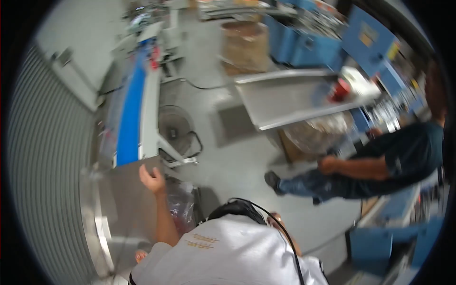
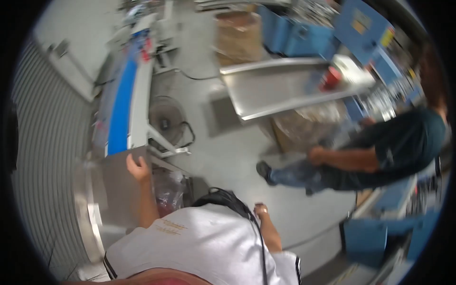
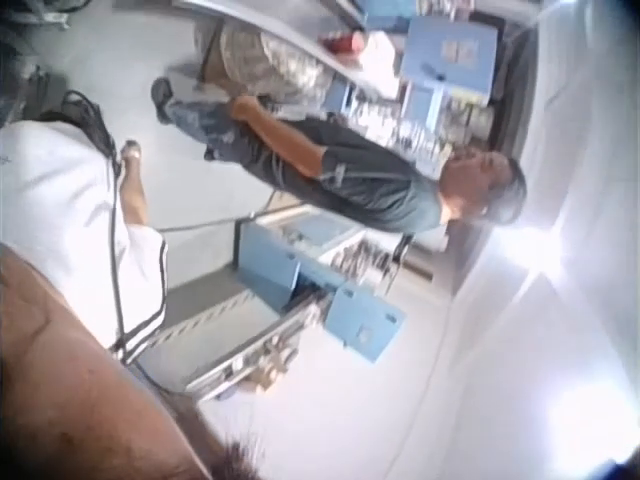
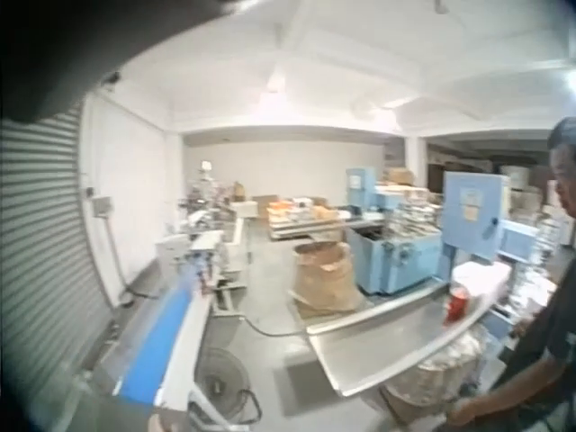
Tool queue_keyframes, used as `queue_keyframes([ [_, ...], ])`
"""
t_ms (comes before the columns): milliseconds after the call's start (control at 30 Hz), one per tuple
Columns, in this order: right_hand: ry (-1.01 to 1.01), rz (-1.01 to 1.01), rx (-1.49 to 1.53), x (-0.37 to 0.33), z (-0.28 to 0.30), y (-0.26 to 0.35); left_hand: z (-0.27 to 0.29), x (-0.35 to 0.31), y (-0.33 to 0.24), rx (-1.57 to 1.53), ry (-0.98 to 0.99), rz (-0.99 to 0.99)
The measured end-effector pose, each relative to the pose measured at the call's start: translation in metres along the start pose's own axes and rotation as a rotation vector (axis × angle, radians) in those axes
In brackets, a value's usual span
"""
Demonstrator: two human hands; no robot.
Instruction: Packing stacks of paper products from a production line onto a conveyor belt.
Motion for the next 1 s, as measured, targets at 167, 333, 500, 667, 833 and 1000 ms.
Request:
queue_keyframes([
  [167, -0.078, -0.076, 0.499, -0.055, 0.017, 0.015, 0.072, -0.059, 0.017, 0.126, 0.023, 0.129],
  [333, -0.149, -0.088, 0.795, -0.074, 0.010, -0.097, 0.101, -0.128, -0.074, -0.027, 0.114, -0.127],
  [500, 0.046, -0.239, 0.200, -0.137, -0.015, -0.164, 0.046, -0.249, -0.118, -0.120, 0.948, -0.056],
  [667, -0.193, -0.260, 0.492, -0.162, -0.037, -0.267, 0.041, -0.345, -0.149, 0.094, 1.431, -0.294],
  [833, -0.290, -0.460, 0.902, -0.233, -0.027, -0.285, 0.053, -0.389, -0.247, 0.104, 1.643, -0.614],
  [1000, -0.361, -0.325, 1.015, -0.276, 0.008, -0.240, 0.063, -0.412, -0.336, -0.155, 1.614, -0.791],
])
Point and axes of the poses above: each hand's wrist, its own x-axis towards the middle knuckle, its own z-axis out of the back of the hand, y = z × x, the point moved 10 cm from there along x, towards the middle knuckle, and after that the axes turned 10 degrees about x, right-handed, at the moved point
